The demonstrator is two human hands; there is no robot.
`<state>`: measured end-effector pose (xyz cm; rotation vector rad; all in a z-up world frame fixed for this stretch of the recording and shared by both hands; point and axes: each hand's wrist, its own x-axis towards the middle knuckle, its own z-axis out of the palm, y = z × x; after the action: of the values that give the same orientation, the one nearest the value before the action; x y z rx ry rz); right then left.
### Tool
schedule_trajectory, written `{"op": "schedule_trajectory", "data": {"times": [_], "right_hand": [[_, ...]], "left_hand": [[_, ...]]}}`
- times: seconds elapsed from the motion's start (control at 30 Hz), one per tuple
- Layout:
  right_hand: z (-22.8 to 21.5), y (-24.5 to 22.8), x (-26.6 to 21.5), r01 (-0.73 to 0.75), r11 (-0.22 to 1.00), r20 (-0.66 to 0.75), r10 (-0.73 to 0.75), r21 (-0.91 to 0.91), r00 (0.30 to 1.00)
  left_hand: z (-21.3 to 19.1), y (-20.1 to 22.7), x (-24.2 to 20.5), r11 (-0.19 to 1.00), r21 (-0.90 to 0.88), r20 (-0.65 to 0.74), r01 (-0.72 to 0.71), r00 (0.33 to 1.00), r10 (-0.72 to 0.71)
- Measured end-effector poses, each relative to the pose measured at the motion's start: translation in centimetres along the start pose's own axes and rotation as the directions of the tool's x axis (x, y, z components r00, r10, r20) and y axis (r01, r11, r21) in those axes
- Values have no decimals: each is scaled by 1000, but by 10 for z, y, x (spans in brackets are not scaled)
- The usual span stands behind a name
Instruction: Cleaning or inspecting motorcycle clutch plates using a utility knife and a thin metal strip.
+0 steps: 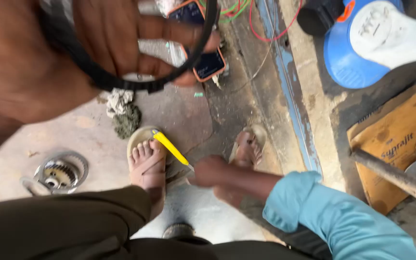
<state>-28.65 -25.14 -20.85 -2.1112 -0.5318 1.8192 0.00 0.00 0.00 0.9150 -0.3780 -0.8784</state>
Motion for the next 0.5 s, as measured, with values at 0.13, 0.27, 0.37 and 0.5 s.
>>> {"op": "schedule_trajectory", "data": {"times": [0.13, 0.27, 0.37, 0.5], "right_hand": [[66, -28, -18, 177, 972, 93, -164, -156, 982], [89, -50, -15, 391, 896, 350, -305, -209, 886], [155, -38, 21, 449, 893, 531, -401, 43, 747], [192, -34, 49, 549, 802, 475, -588, 235, 655]], "left_hand": [[-10, -19, 15, 998, -2, -80, 62, 995, -62], [-21, -52, 35, 851, -398, -110, 344, 903, -416], [-27, -90, 34, 672, -501, -79, 546, 744, -663], [-39, -138, 14, 571, -586, 41, 575, 724, -688]]}}
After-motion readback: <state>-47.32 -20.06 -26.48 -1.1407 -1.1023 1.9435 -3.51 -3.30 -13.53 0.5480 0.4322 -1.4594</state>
